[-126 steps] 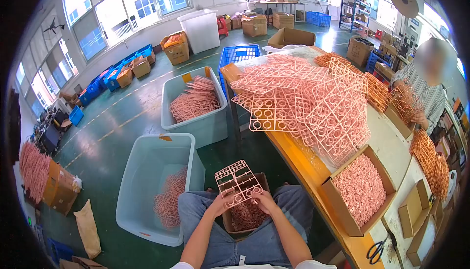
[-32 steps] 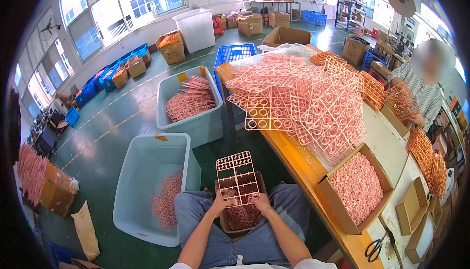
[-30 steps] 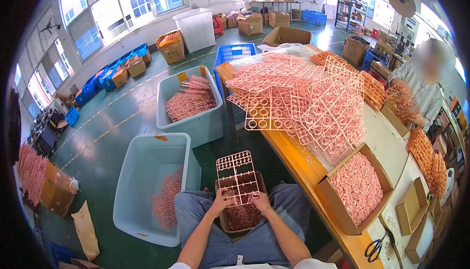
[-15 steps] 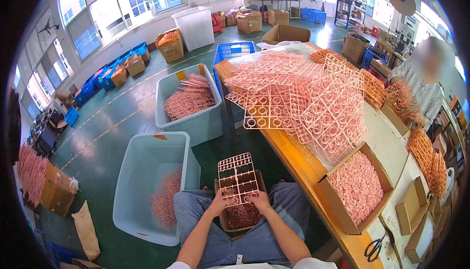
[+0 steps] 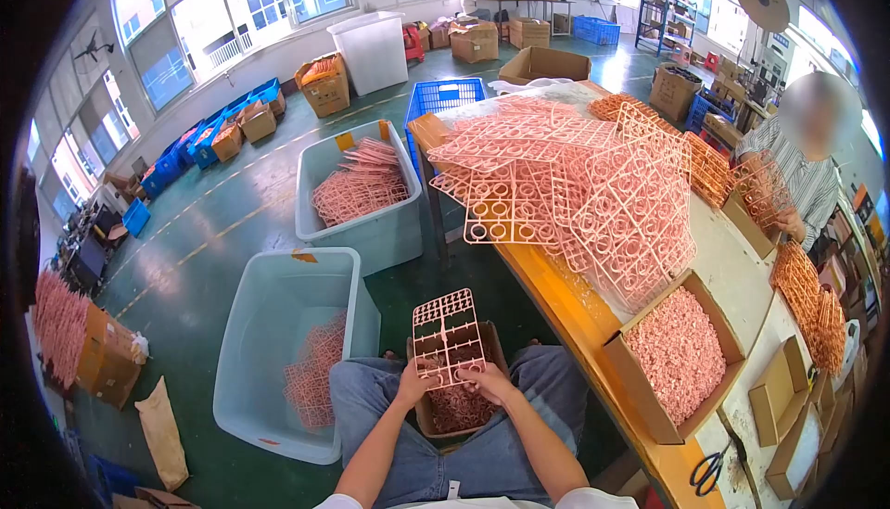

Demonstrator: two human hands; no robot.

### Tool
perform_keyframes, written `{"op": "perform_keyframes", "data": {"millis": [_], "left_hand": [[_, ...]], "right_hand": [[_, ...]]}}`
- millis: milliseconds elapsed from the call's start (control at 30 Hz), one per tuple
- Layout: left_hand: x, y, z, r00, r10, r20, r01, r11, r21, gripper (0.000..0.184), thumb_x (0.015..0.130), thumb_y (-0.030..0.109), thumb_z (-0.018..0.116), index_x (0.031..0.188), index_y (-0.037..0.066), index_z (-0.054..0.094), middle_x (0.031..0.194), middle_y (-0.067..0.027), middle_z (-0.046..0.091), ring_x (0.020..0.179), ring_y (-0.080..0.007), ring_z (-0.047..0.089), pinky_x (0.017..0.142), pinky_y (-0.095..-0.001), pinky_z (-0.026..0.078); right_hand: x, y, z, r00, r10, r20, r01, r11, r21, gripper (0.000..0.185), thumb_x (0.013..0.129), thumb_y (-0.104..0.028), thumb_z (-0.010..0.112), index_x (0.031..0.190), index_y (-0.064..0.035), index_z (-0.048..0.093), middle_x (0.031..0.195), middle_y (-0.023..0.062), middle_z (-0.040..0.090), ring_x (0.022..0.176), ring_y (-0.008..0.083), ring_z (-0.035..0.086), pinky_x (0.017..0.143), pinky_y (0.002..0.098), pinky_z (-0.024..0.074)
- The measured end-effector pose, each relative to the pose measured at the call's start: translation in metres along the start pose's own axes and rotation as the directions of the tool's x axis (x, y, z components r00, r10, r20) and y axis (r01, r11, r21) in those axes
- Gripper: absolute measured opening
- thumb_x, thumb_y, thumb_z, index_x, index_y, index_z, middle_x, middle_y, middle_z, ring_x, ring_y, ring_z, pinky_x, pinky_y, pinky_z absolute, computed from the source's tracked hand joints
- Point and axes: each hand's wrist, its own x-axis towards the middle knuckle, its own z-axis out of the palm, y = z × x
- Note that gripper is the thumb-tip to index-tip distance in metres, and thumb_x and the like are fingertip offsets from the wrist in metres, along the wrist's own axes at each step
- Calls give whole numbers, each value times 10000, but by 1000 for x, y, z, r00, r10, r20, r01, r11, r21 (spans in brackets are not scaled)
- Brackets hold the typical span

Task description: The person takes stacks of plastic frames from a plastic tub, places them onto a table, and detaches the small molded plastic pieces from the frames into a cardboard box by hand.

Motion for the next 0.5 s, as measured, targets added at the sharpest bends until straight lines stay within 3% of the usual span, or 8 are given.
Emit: {"op": "perform_keyframes", "data": {"millis": [33,167,233,300,367,500], "left_hand": [[-3,6,0,1000,12,-27,-10,997,71,417,658,-21,718,1002,34,490,950,-84,582,934,-184,618,735,-309,519],[-9,20,2,998,-35,-54,39,998,59,395,672,-6,716,996,17,491,952,-106,604,918,-190,628,728,-310,523],[-7,13,0,994,31,-101,0,956,292,383,686,-7,705,999,11,485,953,-122,606,926,-211,626,746,-316,520],[0,-7,-2,995,24,-92,2,963,270,390,691,-9,701,1011,14,479,958,-121,601,929,-221,624,752,-318,518],[2,-10,-2,996,18,-82,3,968,250,396,696,-11,696,1022,16,473,963,-121,596,933,-232,621,757,-320,516],[4,-14,-1,999,30,-37,-24,988,149,419,705,-1,702,1048,23,462,977,-110,590,928,-227,613,763,-322,511]], "right_hand": [[-1,0,1,1000,5,19,-5,1000,3,95,839,-148,643,872,-66,610,711,-6,577,573,86,513,489,207,386],[-2,0,2,999,19,-30,-18,998,56,125,857,-179,620,868,-55,631,693,-7,580,556,82,500,483,216,377],[-2,3,3,982,-122,-144,47,896,-441,151,889,-177,571,871,-58,662,674,2,591,565,71,496,496,224,380],[8,17,-9,973,-168,-157,78,883,-463,185,883,-177,566,857,-35,681,658,27,620,573,95,533,530,249,414],[20,31,-27,925,-360,-125,133,613,-779,198,849,-188,582,898,-15,665,776,98,670,666,208,628,615,327,469],[15,24,-19,914,-331,-233,26,623,-782,233,820,-212,606,931,-13,654,846,128,676,777,247,652,707,355,479]]}}
